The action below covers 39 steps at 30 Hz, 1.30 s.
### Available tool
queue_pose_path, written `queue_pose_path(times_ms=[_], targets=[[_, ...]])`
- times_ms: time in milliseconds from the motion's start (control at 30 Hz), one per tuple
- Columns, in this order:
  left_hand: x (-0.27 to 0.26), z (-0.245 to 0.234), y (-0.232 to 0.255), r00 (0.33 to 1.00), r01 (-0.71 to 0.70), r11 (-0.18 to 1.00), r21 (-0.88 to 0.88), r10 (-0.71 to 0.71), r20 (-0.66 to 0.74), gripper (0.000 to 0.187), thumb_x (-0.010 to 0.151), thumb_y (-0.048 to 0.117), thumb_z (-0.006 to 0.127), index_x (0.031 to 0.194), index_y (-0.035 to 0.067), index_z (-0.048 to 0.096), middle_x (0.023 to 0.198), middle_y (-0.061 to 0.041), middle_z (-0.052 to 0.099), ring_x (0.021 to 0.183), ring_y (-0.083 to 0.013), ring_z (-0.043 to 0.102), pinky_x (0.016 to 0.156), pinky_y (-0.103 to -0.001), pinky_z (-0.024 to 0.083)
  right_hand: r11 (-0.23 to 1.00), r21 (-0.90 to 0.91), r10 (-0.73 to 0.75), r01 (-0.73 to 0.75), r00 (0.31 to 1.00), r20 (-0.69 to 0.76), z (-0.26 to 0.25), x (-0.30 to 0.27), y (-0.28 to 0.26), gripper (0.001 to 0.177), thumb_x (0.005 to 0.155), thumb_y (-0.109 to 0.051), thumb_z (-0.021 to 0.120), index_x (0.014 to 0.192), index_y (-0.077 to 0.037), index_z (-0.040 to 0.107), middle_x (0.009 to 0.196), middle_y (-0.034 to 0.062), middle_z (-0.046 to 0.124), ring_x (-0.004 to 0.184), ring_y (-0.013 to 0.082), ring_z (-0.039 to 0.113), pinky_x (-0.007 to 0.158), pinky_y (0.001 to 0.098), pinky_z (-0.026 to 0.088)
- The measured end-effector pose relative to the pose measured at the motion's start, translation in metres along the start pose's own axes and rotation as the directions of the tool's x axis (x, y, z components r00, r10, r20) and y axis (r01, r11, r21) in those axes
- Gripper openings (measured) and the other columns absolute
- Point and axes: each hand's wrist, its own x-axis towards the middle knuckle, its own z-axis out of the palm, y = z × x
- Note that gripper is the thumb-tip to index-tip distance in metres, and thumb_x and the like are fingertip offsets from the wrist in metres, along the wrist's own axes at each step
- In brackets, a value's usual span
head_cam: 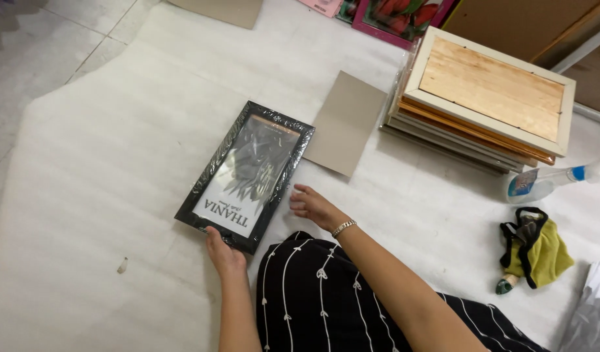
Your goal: Cleaning and assembling picture frames with artwork
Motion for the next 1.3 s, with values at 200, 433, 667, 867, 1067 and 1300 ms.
queue_pose_path(times_ms=[200, 433, 667, 867, 1067, 1300], targets=[[0.052, -0.036, -0.027, 0.995, 0.078, 0.994, 0.078, -0.073, -0.065, 0.05, 0.097, 0.044, 0.078, 0.128, 0.011, 0.055, 0.109, -0.008, 0.06, 0.103, -0.021, 0.058, 0.099, -0.042, 0.047, 0.985, -0.162, 0.049, -0.065, 0.994, -0.099, -0.038, -0.074, 0.028, 0.05, 0.099, -0.029, 0.062, 0.143, -0.006, 0.054, 0.112, 0.0099, 0.068, 0.096, 0.016, 0.066, 0.083, 0.0272, 0.058], [0.105, -0.069, -0.052, 0.994, 0.079, 0.924, 0.375, -0.045, -0.1, 0.081, 0.098, 0.05, 0.078, 0.147, 0.017, 0.022, 0.118, -0.006, 0.057, 0.112, -0.0245, 0.046, 0.101, -0.05, 0.027, 0.996, -0.073, 0.034, -0.056, 0.962, -0.27, -0.13, -0.152, 0.042, 0.05, 0.095, -0.03, 0.065, 0.14, -0.008, 0.058, 0.107, 0.0079, 0.072, 0.092, 0.0151, 0.069, 0.079, 0.0271, 0.058], [-0.028, 0.05, -0.063, 0.977, -0.185, 0.787, 0.589, 0.083, 0.195, 0.077, 0.091, 0.042, 0.077, 0.151, 0.018, 0.035, 0.156, -0.026, 0.03, 0.146, -0.0443, 0.036, 0.121, -0.056, 0.027, 0.978, 0.186, 0.0, 0.097, 0.887, -0.461, -0.241, -0.197, 0.089, 0.044, 0.103, -0.027, 0.053, 0.142, -0.008, 0.055, 0.116, 0.0146, 0.072, 0.1, 0.0232, 0.071, 0.083, 0.0323, 0.058], [-0.109, 0.122, -0.16, 0.711, -0.671, 0.462, 0.58, 0.177, 0.681, 0.063, 0.084, 0.029, 0.078, 0.138, 0.009, 0.05, 0.144, -0.025, 0.044, 0.137, -0.0502, 0.043, 0.118, -0.058, 0.031, 0.873, 0.399, -0.059, 0.28, 0.873, -0.484, -0.253, -0.208, 0.122, 0.037, 0.105, -0.024, 0.05, 0.139, -0.009, 0.055, 0.118, 0.0139, 0.071, 0.106, 0.0232, 0.071, 0.09, 0.031, 0.058], [-0.13, 0.12, -0.205, 0.594, -0.721, 0.257, 0.643, -0.25, 0.765, 0.058, 0.091, 0.026, 0.07, 0.142, 0.007, 0.05, 0.144, -0.022, 0.046, 0.128, -0.0396, 0.059, 0.107, -0.048, 0.051, 0.883, 0.368, -0.078, 0.292, 0.864, -0.498, -0.248, -0.216, 0.112, 0.031, 0.107, -0.019, 0.048, 0.134, -0.007, 0.056, 0.113, 0.0158, 0.074, 0.102, 0.0239, 0.073, 0.088, 0.0319, 0.06], [-0.133, 0.179, -0.177, 0.469, -0.843, 0.215, 0.493, -0.154, 0.87, 0.043, 0.091, 0.021, 0.069, 0.131, 0.005, 0.061, 0.126, -0.021, 0.061, 0.11, -0.0408, 0.069, 0.094, -0.048, 0.057, 0.867, -0.218, -0.432, 0.448, 0.457, -0.778, -0.284, -0.239, -0.015, 0.018, 0.099, -0.01, 0.055, 0.111, -0.007, 0.068, 0.095, 0.0078, 0.063, 0.085, 0.0172, 0.058, 0.072, 0.0258, 0.047]])
